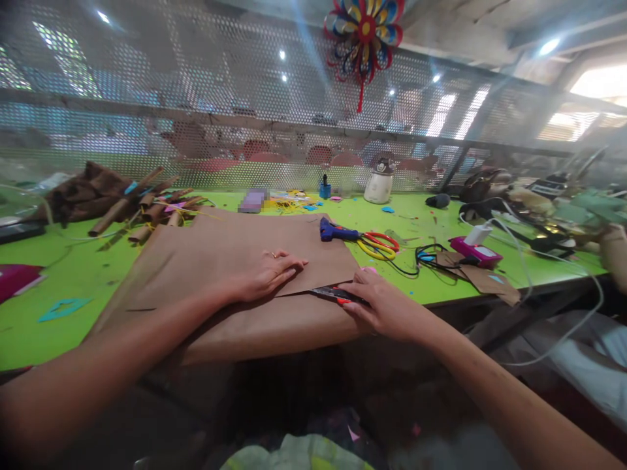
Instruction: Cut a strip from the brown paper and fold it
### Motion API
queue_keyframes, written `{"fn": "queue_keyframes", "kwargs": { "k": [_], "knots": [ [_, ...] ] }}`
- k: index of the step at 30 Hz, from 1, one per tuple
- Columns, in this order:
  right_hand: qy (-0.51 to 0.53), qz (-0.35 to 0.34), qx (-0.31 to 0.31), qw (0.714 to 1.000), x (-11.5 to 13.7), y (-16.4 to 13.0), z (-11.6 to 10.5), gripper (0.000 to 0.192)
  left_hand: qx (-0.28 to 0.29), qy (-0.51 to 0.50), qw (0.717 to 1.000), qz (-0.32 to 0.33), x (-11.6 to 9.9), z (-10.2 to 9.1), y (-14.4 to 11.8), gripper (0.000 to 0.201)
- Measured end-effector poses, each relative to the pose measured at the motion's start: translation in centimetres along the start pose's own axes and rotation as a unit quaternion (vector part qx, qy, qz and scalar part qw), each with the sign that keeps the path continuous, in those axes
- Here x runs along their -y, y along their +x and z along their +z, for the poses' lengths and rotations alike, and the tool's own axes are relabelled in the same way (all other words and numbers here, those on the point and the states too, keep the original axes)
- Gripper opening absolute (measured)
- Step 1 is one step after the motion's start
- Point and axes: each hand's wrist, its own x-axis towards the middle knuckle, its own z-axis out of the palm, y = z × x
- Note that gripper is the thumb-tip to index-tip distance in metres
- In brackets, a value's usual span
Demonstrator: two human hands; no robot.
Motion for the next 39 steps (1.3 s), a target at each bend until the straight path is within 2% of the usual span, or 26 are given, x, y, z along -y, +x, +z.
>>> {"fn": "queue_keyframes", "kwargs": {
  "k": [12, 19, 24, 26, 30, 34, 39],
  "knots": [
    [-0.002, 0.008, 0.005, 1.0, -0.2, -0.2, -0.1, 0.042, -0.004, 0.054, 0.998, 0.01, 0.0, 0.6, 0.2, 0.035],
    [0.023, 0.018, 0.023, 0.999, -1.2, -1.6, -1.6, 0.044, -0.002, 0.132, 0.989, 0.063, -2.9, -0.4, 1.1, 0.033],
    [0.038, 0.011, 0.029, 0.999, -1.8, -2.6, -1.9, 0.041, 0.028, 0.077, 0.994, 0.069, -4.4, -0.9, 1.4, 0.034],
    [0.04, 0.012, 0.037, 0.998, -1.8, -2.7, -1.7, 0.041, 0.03, 0.034, 0.997, 0.068, -4.2, -1.0, 0.9, 0.034],
    [0.036, 0.013, 0.033, 0.999, -1.5, -2.8, -1.5, 0.042, -0.013, -0.026, 0.997, 0.078, -2.3, -1.2, -0.6, 0.037],
    [0.031, 0.011, 0.016, 0.999, -1.4, -2.7, -1.2, 0.042, -0.006, -0.006, 0.993, 0.118, -0.3, -1.0, -2.0, 0.035],
    [0.033, 0.0, 0.013, 0.999, -1.0, -2.0, -0.9, 0.042, -0.018, -0.004, 0.994, 0.104, 0.2, -0.7, -2.7, 0.036]
  ]
}}
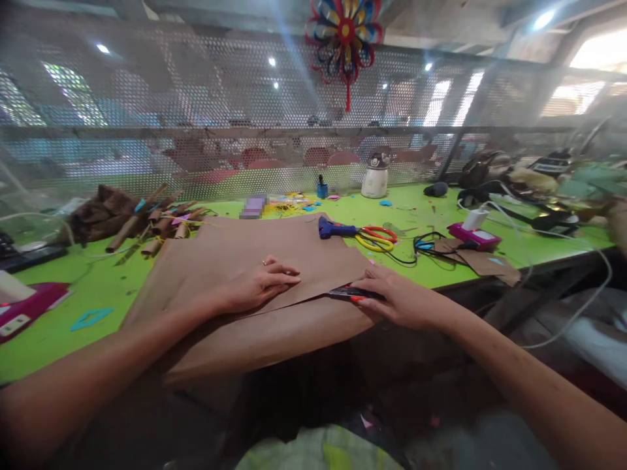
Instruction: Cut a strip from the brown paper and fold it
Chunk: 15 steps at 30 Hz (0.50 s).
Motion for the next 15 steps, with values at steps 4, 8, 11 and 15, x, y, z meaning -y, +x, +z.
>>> {"fn": "queue_keyframes", "kwargs": {
  "k": [4, 8, 11, 15],
  "knots": [
    [-0.001, -0.002, 0.006, 1.0, 0.4, 0.0, 0.2, 0.043, 0.002, -0.007, 1.0, -0.007, -0.2, 0.0, -0.1, 0.036],
    [0.004, 0.001, -0.008, 1.0, 0.5, -0.8, 0.6, 0.043, 0.006, -0.008, 1.0, -0.004, 0.0, -0.1, -0.1, 0.036],
    [0.009, 0.007, -0.011, 1.0, 0.7, -0.9, 0.7, 0.043, 0.005, -0.006, 1.0, -0.003, 0.0, 0.0, -0.1, 0.036],
    [0.017, -0.002, 0.005, 1.0, 1.4, 0.0, 0.7, 0.042, 0.008, -0.002, 1.0, -0.014, -0.3, -0.1, -0.2, 0.036]
  ]
}}
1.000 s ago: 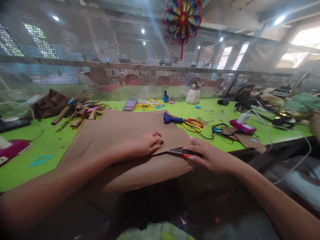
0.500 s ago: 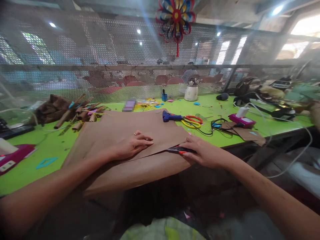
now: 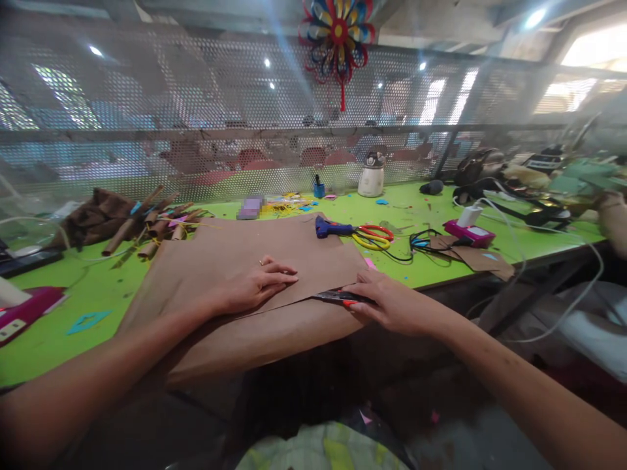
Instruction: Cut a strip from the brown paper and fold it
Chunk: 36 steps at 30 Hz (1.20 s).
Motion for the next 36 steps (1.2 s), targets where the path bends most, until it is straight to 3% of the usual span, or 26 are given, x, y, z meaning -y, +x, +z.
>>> {"fn": "queue_keyframes", "kwargs": {
  "k": [19, 36],
  "knots": [
    [-0.002, -0.026, -0.008, 1.0, 1.9, 1.9, 1.3, 0.04, 0.004, 0.001, 1.0, 0.001, -0.3, 0.2, 0.2, 0.037],
    [-0.021, -0.027, 0.029, 0.999, 4.5, 3.4, 1.9, 0.037, -0.003, 0.018, 1.0, 0.004, -0.3, 0.5, 0.5, 0.037]
  ]
}}
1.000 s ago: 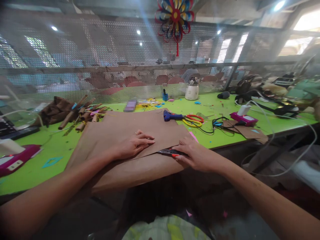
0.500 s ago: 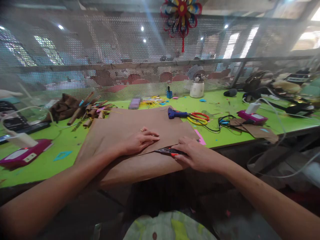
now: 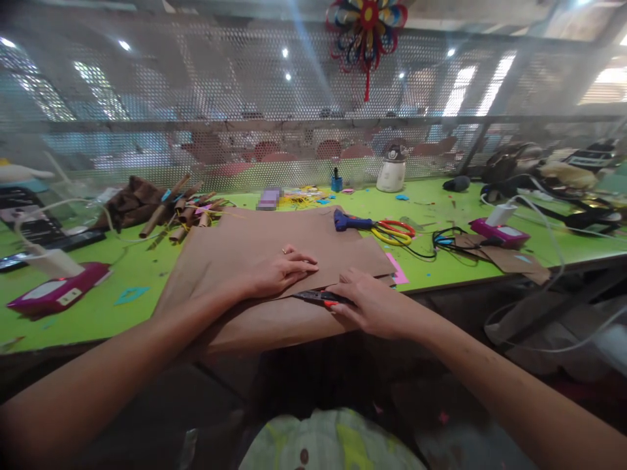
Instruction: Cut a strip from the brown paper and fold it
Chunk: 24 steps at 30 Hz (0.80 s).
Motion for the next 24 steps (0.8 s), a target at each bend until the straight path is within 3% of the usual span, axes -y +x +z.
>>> {"fn": "queue_keyframes", "kwargs": {
  "k": [16, 24],
  "knots": [
    [-0.001, -0.018, -0.004, 1.0, 1.6, 1.6, 0.7, 0.036, -0.014, 0.013, 1.0, 0.019, -0.2, 0.2, 0.2, 0.034],
    [0.014, 0.0, 0.016, 1.0, -0.6, 0.1, -0.5, 0.039, -0.001, 0.095, 0.995, 0.03, -1.5, 1.4, 2.9, 0.036]
  ]
}}
